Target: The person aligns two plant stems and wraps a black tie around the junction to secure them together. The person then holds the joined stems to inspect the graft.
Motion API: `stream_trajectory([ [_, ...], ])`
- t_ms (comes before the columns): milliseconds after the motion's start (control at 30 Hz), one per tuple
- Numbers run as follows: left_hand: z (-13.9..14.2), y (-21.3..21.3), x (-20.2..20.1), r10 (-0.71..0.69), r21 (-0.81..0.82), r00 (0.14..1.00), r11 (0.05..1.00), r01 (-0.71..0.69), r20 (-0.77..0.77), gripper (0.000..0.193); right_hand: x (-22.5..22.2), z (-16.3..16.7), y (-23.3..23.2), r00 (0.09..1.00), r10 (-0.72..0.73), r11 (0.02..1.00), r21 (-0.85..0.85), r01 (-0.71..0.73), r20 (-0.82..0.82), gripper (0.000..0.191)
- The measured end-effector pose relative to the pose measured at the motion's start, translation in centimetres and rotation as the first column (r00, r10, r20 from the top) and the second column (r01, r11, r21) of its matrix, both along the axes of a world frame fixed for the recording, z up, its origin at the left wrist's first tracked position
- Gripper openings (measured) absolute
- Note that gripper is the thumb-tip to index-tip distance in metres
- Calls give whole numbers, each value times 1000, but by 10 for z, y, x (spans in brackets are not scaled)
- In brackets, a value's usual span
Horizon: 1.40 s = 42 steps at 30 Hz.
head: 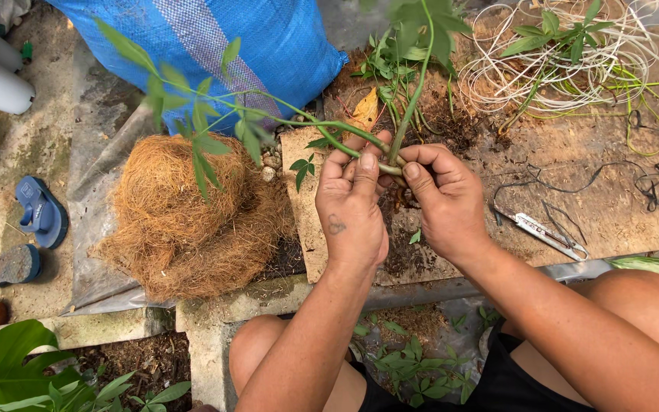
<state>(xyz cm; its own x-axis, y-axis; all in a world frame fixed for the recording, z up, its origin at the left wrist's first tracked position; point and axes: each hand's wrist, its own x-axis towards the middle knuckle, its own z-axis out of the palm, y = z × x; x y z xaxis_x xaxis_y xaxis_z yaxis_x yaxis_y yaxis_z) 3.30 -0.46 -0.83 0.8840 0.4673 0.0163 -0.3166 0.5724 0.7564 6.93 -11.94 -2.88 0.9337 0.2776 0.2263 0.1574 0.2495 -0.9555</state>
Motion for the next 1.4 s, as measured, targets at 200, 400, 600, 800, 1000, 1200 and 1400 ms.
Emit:
stream_trajectory([
  [200, -2, 4, 1, -54, -30, 996, 998, 52, -67, 26, 6, -6, -1, 1000, 13, 999, -36, -14, -25, 16],
  [400, -4, 6, 2, -60, 3, 993, 998, 61, -102, 19, 5, -2, -1, 992, -43, 992, -116, 57, 119, 13],
  [600, 0, 9, 1, -31, 37, 987, 999, 37, -156, 13, -1, 4, 1, 979, -105, 977, -167, 134, 173, 13],
  [800, 5, 8, 0, -26, 17, 990, 999, 29, -139, 17, -2, 5, 2, 969, -153, 969, -163, 186, 196, 12],
  [1000, 7, 9, -2, -17, 65, 992, 998, 25, -124, 15, 0, -2, 1, 1000, -26, 999, 43, 26, 12, 14],
  [1200, 9, 13, -4, 7, 207, 995, 978, 14, -102, 12, 12, -10, -3, 988, 95, 987, 137, -78, -118, 17],
  [1400, 11, 13, -5, 2, 210, 994, 978, 20, -105, 10, 15, -9, -6, 990, 95, 995, 13, -94, -102, 20],
])
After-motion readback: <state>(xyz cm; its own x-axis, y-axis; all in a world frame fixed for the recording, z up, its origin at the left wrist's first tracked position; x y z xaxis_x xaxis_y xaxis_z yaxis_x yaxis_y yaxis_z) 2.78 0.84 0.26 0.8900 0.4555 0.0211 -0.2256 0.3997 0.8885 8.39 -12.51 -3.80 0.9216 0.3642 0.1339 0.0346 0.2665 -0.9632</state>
